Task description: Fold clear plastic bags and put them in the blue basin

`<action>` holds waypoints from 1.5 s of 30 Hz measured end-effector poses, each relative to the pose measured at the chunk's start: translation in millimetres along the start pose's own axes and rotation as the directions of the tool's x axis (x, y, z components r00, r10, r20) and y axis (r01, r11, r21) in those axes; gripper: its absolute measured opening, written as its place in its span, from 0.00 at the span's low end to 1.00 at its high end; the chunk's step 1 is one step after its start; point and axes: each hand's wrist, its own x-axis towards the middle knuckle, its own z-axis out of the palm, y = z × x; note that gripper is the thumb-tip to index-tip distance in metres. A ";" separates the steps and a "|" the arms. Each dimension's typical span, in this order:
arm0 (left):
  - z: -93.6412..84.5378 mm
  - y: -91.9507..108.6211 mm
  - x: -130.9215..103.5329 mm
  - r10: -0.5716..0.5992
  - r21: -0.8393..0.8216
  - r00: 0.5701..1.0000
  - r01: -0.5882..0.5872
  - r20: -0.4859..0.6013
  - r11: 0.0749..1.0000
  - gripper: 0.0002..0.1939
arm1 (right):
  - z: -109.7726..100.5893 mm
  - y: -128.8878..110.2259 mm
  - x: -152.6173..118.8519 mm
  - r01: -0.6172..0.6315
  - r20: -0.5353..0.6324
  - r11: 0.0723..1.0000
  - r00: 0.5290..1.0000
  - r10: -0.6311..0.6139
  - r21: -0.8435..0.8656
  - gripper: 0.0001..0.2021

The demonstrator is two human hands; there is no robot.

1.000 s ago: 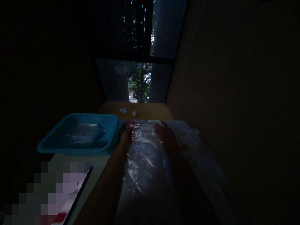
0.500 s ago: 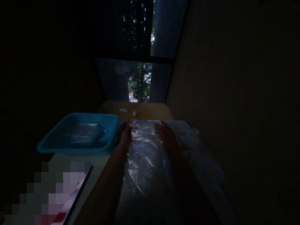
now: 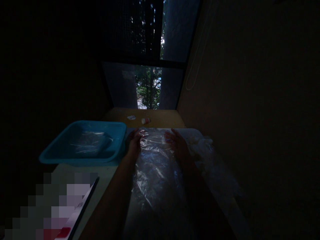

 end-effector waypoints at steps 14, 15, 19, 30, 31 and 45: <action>-2.6 0.0 2.6 -0.044 -0.025 0.999 0.044 0.028 0.999 0.17 | 2.0 -1.4 2.5 -0.030 -0.032 0.999 0.999 0.031 0.021 0.20; -3.1 -0.3 2.8 -0.046 -0.017 0.998 0.046 0.035 0.999 0.17 | 2.3 -0.8 3.3 -0.042 -0.046 0.998 0.998 0.044 0.042 0.19; -2.7 0.0 2.4 -0.036 0.001 0.998 0.036 0.042 0.999 0.17 | 1.8 1.0 3.7 -0.034 -0.037 0.998 0.999 0.036 0.056 0.19; 1.3 3.8 -1.3 -0.068 -0.040 0.998 0.068 0.002 0.997 0.16 | 1.6 5.2 7.3 -0.075 -0.069 0.991 0.994 0.083 0.109 0.18; 1.2 4.0 -1.2 -0.065 -0.037 0.998 0.065 0.007 0.997 0.16 | 1.9 5.5 7.7 -0.078 -0.069 0.990 0.994 0.086 0.119 0.18; -0.5 0.8 1.6 -0.036 -0.057 0.999 0.037 0.014 0.998 0.17 | 0.2 1.5 1.7 0.014 -0.011 1.000 1.000 -0.014 0.002 0.19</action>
